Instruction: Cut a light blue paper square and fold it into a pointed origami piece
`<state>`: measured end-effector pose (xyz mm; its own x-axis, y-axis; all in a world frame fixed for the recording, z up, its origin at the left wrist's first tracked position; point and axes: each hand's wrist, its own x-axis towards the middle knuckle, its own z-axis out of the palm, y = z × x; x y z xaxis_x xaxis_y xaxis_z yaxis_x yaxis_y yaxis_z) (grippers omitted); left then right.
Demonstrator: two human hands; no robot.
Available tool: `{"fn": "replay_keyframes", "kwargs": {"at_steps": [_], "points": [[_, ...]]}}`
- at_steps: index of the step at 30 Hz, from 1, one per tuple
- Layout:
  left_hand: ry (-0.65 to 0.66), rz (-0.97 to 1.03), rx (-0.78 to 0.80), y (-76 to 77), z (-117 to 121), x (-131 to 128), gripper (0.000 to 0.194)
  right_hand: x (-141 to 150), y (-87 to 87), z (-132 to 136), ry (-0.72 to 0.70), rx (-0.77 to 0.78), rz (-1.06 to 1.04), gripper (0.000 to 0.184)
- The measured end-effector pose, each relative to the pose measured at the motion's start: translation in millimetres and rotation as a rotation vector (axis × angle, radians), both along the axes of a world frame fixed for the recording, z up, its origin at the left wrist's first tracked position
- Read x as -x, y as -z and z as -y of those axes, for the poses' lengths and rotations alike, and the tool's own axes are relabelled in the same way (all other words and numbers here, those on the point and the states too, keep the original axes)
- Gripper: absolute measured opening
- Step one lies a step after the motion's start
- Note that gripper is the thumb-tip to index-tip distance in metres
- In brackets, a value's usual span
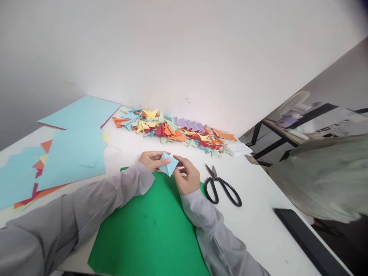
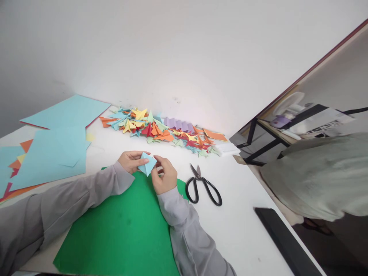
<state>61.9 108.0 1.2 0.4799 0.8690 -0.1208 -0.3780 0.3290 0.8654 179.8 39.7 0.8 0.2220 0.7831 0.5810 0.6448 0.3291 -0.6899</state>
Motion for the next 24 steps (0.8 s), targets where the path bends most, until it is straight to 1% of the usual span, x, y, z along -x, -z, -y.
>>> {"fn": "replay_keyframes", "kwargs": {"at_steps": [2,3,8,11,14,17,19,21,24], "points": [[-0.023,-0.002,0.01,1.5,-2.9,0.0,0.05,0.5,-1.0,0.4,-0.072,0.049,-0.138,0.029],[-0.032,0.002,0.003,2.3,-4.1,0.0,0.05,1.0,-1.4,0.5,-0.08,0.056,-0.179,0.028],[-0.004,-0.005,-0.05,3.8,-5.2,0.1,0.049,6.0,-2.3,-1.0,0.042,0.077,-0.243,0.023],[-0.021,-0.033,-0.058,2.0,-3.2,0.5,0.051,8.1,-1.9,-2.5,0.031,0.116,-0.359,0.021],[-0.03,-0.075,-0.016,-0.1,-1.9,0.4,0.051,7.9,-2.5,-3.0,-0.01,0.145,-0.447,0.021],[-0.053,-0.044,0.009,0.1,-2.5,-0.6,0.046,6.5,-3.6,-3.0,-0.026,0.156,-0.481,0.022],[-0.067,-0.03,-0.014,1.3,-3.4,-0.9,0.042,5.8,-3.7,-3.1,-0.027,0.159,-0.486,0.022],[-0.066,-0.06,-0.059,2.4,-3.8,-0.4,0.038,5.6,-3.1,-3.4,-0.021,0.158,-0.475,0.022],[-0.057,-0.156,-0.111,1.8,-3.1,1.6,0.036,6.1,-1.6,-3.7,-0.014,0.153,-0.461,0.021]]}}
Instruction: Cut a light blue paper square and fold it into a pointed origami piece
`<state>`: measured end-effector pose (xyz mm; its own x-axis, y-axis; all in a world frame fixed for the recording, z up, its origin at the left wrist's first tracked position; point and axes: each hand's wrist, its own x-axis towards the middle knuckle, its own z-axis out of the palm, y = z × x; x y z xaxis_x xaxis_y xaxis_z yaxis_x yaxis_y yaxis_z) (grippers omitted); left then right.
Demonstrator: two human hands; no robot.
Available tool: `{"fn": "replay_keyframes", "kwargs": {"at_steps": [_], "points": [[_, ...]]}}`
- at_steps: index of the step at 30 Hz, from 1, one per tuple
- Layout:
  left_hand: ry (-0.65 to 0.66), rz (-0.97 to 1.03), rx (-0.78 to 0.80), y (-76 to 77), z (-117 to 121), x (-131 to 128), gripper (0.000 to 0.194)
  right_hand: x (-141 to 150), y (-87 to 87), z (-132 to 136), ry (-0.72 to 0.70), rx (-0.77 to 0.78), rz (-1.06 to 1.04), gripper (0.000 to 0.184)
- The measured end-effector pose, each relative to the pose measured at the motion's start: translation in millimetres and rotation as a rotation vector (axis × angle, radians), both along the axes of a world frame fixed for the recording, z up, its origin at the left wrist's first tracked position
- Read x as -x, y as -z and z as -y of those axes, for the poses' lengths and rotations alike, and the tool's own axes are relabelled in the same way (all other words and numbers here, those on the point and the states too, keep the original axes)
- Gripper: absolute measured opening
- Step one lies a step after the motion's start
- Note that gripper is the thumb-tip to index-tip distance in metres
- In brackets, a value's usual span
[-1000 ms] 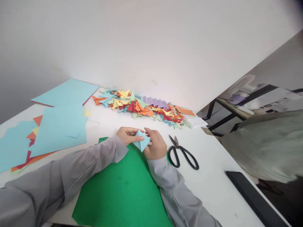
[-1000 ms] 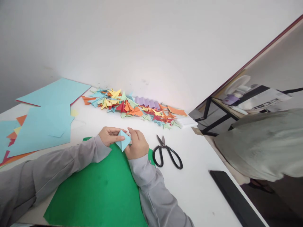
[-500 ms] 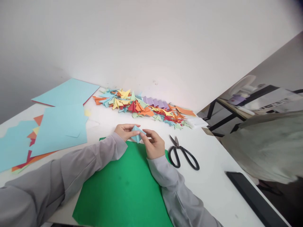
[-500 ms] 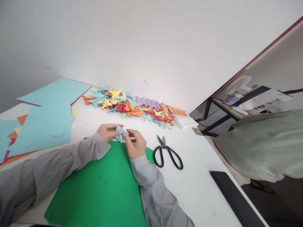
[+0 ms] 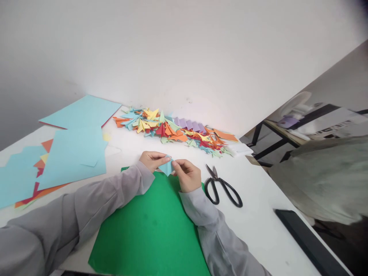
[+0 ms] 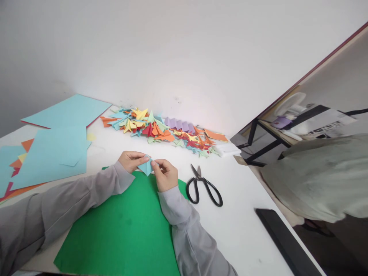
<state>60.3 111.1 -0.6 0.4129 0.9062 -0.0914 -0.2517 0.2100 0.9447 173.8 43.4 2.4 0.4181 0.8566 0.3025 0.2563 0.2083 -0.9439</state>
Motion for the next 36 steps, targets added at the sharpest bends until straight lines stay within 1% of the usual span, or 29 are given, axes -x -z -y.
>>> {"fn": "replay_keyframes", "kwargs": {"at_steps": [2,6,11,14,16,18,23,26,29,32,36], "points": [[0.002,-0.038,-0.024,-1.8,1,1,0.037,0,0.7,0,-0.001,0.001,0.0,0.02],[-0.004,-0.032,-0.05,-6.5,2,3,0.034,0,0.3,0,-0.009,0.015,0.016,0.02],[0.004,-0.032,-0.035,-10.9,0,5,0.027,-1,-1.6,0,-0.098,0.036,0.032,0.018],[-0.023,-0.026,0.018,-11.8,1,4,0.032,0,-1.6,0,-0.139,0.036,0.013,0.017],[-0.045,-0.027,0.069,-11.6,2,3,0.039,1,-1.2,0,-0.123,0.029,-0.012,0.017],[-0.056,-0.012,0.073,-11.3,2,1,0.043,1,-1.1,-1,-0.083,0.015,-0.049,0.018],[0.007,0.032,-0.076,-11.9,5,2,0.037,-3,-2.5,-2,-0.009,0.025,-0.146,0.023],[0.042,0.002,-0.096,-10.8,7,3,0.032,-4,-2.9,-3,0.016,0.043,-0.173,0.025],[0.095,-0.057,-0.174,-6.7,9,3,0.027,-3,-1.4,-4,0.011,0.017,-0.15,0.024],[0.113,-0.11,-0.254,-2.5,9,3,0.026,-4,1.1,-4,-0.002,-0.014,-0.107,0.02],[0.127,-0.124,-0.268,-0.4,8,3,0.028,-5,2.8,-5,-0.017,0.026,-0.164,0.021]]}}
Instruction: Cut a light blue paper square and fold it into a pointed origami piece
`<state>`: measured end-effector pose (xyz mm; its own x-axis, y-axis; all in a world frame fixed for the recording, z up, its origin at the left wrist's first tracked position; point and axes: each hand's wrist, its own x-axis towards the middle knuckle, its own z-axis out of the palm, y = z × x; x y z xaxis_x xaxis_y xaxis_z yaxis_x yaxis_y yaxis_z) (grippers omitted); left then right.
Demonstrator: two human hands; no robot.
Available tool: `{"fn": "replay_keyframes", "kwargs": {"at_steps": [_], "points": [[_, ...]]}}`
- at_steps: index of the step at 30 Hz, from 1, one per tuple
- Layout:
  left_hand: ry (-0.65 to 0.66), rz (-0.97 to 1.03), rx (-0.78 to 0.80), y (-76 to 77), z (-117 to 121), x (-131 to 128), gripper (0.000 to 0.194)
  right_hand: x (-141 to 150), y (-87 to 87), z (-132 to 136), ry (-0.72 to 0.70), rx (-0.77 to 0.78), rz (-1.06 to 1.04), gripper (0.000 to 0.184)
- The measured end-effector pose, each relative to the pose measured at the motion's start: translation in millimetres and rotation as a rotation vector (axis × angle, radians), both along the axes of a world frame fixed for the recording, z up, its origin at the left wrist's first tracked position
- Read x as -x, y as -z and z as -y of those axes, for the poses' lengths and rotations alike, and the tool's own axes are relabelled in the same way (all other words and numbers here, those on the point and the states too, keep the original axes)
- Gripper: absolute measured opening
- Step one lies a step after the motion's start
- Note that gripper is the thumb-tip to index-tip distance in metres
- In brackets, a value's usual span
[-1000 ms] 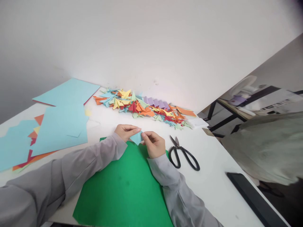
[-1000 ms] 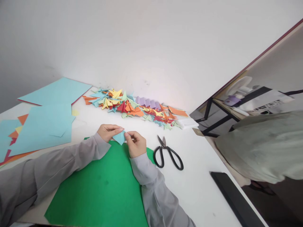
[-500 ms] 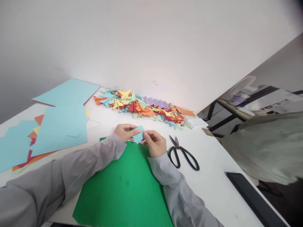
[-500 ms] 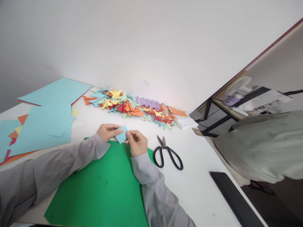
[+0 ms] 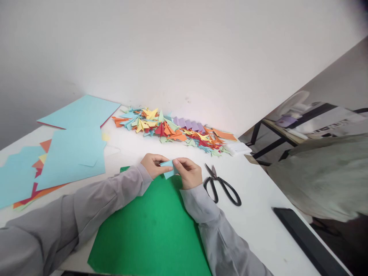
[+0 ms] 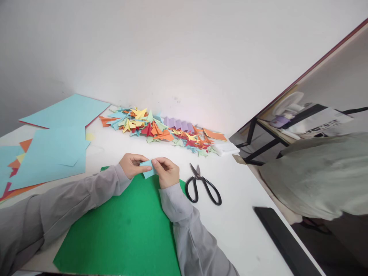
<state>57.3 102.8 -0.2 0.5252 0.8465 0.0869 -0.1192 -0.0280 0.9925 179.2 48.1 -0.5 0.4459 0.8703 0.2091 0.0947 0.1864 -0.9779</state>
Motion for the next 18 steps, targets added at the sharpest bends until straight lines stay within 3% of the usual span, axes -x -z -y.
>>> {"fn": "replay_keyframes", "kwargs": {"at_steps": [8,18], "points": [[-0.025,0.011,0.013,0.4,0.9,-1.1,0.023,3.9,-2.4,0.1,-0.01,-0.056,-0.01,0.014],[0.011,0.045,0.168,-2.5,-1.4,-1.4,0.038,-0.4,-2.9,-1.5,0.066,0.067,-0.302,0.024]]}}
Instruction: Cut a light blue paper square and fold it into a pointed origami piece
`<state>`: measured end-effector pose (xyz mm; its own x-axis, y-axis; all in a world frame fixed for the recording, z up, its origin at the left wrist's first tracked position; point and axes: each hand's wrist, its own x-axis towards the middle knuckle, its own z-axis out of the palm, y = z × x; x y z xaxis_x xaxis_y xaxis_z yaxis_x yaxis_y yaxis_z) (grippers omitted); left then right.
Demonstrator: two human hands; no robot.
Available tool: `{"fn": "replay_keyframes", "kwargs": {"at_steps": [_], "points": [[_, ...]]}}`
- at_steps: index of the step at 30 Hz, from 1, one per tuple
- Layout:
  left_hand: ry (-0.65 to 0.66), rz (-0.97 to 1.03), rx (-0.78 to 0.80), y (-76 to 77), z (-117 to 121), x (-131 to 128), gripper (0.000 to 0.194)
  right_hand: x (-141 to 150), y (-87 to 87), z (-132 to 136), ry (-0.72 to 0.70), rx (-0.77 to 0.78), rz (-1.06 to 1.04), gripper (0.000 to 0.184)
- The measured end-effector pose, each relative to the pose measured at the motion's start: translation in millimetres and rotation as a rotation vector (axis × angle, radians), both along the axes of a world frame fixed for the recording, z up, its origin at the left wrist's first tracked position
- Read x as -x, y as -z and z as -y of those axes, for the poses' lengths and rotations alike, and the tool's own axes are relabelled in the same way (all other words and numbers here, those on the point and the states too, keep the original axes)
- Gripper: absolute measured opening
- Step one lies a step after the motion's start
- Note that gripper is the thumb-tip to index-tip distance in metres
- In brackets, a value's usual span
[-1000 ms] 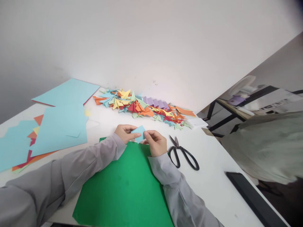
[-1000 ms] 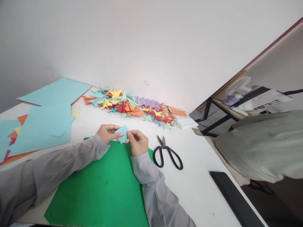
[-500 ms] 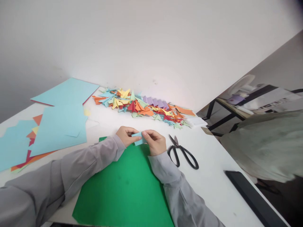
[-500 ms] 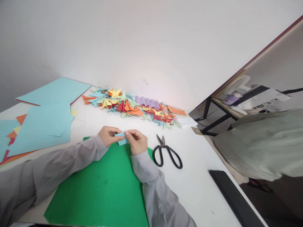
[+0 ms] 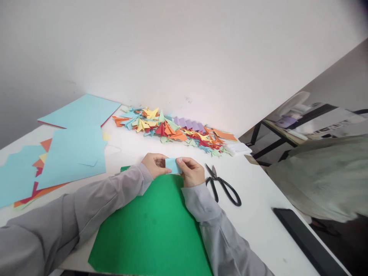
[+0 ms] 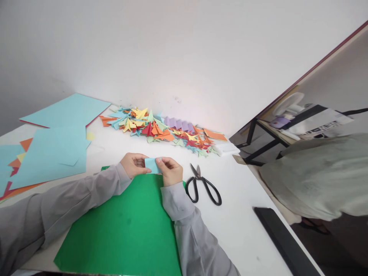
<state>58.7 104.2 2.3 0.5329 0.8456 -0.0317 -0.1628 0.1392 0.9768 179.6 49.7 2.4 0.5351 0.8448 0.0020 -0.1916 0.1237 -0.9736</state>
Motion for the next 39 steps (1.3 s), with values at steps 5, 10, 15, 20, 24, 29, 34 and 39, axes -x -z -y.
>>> {"fn": "replay_keyframes", "kwargs": {"at_steps": [5,10,15,20,24,29,34,39], "points": [[0.034,-0.01,-0.008,1.5,-0.3,0.0,0.042,-2.5,3.9,-2.9,0.008,0.002,-0.067,0.026],[0.035,-0.025,-0.011,-1.4,1.7,0.3,0.043,0.0,1.0,-1.1,-0.072,-0.024,0.04,0.02],[-0.044,-0.007,-0.057,-1.7,2.1,0.0,0.032,0.9,-0.4,0.6,-0.098,-0.032,0.077,0.016],[-0.067,0.01,-0.068,-1.3,-0.1,0.7,0.026,0.1,1.3,-0.4,-0.115,-0.03,0.05,0.015],[-0.07,0.005,-0.08,-1.4,-1.1,1.5,0.023,0.9,0.4,-0.3,-0.11,-0.053,0.045,0.014],[-0.074,-0.004,-0.106,0.9,-1.9,0.6,0.023,0.4,0.8,-0.8,-0.119,-0.08,0.043,0.013],[-0.077,0.009,-0.164,0.7,-1.7,0.7,0.021,-0.3,2.2,-1.4,-0.132,-0.093,0.084,0.013],[-0.095,0.036,-0.217,-0.4,-0.9,1.5,0.017,-0.3,2.2,-1.5,-0.127,-0.095,0.106,0.011]]}}
